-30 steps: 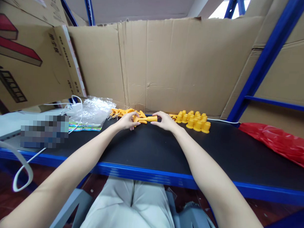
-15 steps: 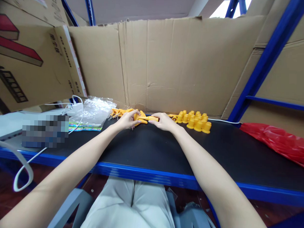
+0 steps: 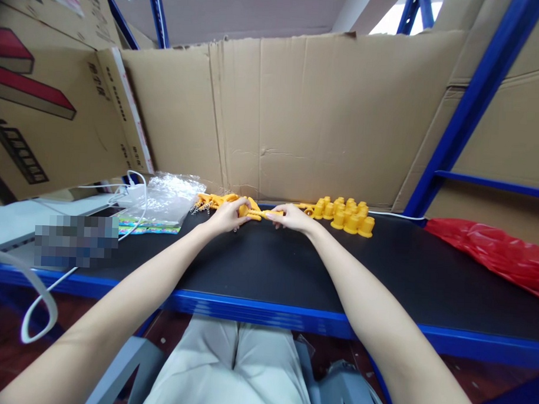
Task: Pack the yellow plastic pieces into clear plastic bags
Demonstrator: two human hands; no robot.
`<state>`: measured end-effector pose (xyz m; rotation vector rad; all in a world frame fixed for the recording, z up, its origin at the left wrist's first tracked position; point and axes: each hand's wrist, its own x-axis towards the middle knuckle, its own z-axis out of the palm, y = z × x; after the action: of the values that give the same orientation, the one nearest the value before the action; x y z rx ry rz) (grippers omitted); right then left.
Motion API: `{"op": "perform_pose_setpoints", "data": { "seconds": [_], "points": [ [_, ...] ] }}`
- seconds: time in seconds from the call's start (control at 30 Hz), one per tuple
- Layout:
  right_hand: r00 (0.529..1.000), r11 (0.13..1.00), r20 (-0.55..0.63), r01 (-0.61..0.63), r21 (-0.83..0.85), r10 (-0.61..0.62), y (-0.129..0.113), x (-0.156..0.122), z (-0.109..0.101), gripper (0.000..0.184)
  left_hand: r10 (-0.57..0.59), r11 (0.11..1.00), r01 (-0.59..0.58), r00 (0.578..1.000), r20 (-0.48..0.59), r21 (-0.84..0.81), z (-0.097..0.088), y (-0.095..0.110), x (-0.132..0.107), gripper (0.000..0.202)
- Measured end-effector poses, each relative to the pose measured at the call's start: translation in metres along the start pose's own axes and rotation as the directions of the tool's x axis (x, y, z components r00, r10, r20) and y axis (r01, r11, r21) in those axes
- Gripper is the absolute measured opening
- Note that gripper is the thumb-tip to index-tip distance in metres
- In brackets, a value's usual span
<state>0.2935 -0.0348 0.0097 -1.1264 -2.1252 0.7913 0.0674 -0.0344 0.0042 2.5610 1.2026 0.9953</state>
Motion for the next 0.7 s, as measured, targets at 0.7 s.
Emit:
{"op": "perform_pose_setpoints", "data": {
  "seconds": [0.7],
  "points": [
    [0.992,0.944,0.036,-0.124,0.305,0.118,-0.012,-0.002,0.003,0.039,0.067,0.997,-0.067,0.997,-0.026,0.033,-0.003,0.005,-0.001,0.02]
  ]
}}
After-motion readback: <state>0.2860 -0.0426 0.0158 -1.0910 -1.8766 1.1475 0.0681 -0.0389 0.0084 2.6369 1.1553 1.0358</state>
